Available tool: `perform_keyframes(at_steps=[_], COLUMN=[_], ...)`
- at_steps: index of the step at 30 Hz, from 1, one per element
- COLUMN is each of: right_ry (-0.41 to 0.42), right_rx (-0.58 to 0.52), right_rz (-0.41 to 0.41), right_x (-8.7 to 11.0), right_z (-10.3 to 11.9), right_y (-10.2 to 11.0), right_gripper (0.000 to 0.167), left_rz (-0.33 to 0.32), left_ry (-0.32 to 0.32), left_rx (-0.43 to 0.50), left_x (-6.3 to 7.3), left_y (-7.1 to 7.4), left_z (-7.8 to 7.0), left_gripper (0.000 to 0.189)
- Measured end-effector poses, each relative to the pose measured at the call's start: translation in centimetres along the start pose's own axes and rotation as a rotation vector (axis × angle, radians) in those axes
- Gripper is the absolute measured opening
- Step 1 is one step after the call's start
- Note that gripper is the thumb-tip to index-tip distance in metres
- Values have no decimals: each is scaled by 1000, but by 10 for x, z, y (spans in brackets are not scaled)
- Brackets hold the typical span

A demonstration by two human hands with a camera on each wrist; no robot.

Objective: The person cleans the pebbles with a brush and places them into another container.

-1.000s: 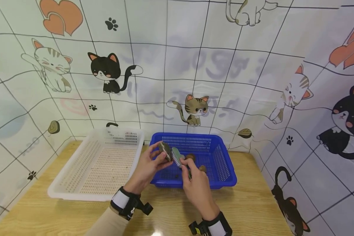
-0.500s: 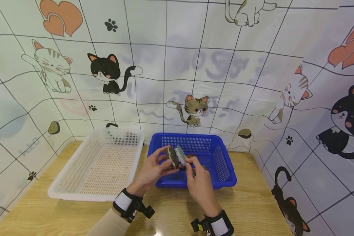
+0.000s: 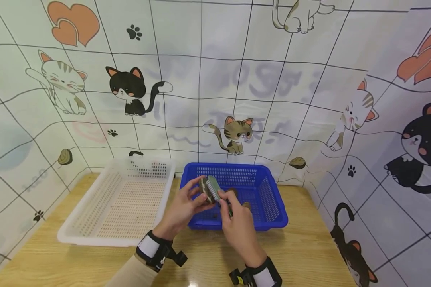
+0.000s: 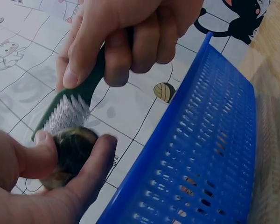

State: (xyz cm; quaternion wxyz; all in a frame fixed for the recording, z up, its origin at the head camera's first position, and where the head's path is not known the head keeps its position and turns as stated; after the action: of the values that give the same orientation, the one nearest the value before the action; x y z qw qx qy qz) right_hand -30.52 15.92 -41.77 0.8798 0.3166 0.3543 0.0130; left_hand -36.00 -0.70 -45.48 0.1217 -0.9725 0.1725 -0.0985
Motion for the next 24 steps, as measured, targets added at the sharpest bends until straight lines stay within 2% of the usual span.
perform_keyframes(at_steps=[5,11,14,20,24], right_ry=[-66,-85,-49,110,144], right_rx=[6,-7,-25,-28,9], right_rz=[-21,-1,-11,-32,-64], right_x=[1,3,4,3,0], right_z=[-12,-10,-2,17,19], right_y=[2,1,1,-3,-2], right_gripper=[18,16,16,17,18], left_rz=[59,13,-15,-35,0], left_ry=[29,-38,-51,-23,10], left_rx=[-17,35,50,22,-27], left_x=[2,2,1,-1,0], left_y=[-8,0,5,7,2], left_z=[4,-7,-10,-7,-2], left_gripper=[68,71,72,69,68])
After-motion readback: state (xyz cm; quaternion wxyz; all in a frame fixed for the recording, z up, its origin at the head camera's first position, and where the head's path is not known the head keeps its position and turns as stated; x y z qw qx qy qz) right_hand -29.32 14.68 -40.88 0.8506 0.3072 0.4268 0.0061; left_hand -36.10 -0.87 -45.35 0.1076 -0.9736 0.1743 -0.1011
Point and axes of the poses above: each hand's wrist, its own x-axis away from the middle knuckle, its own y-axis out of the back of the hand, z = x × y, the point moved 9 cm from there along -x, towards the middle knuckle, and after that the axes turned 14 degrees about y, right-handed, at the moved point
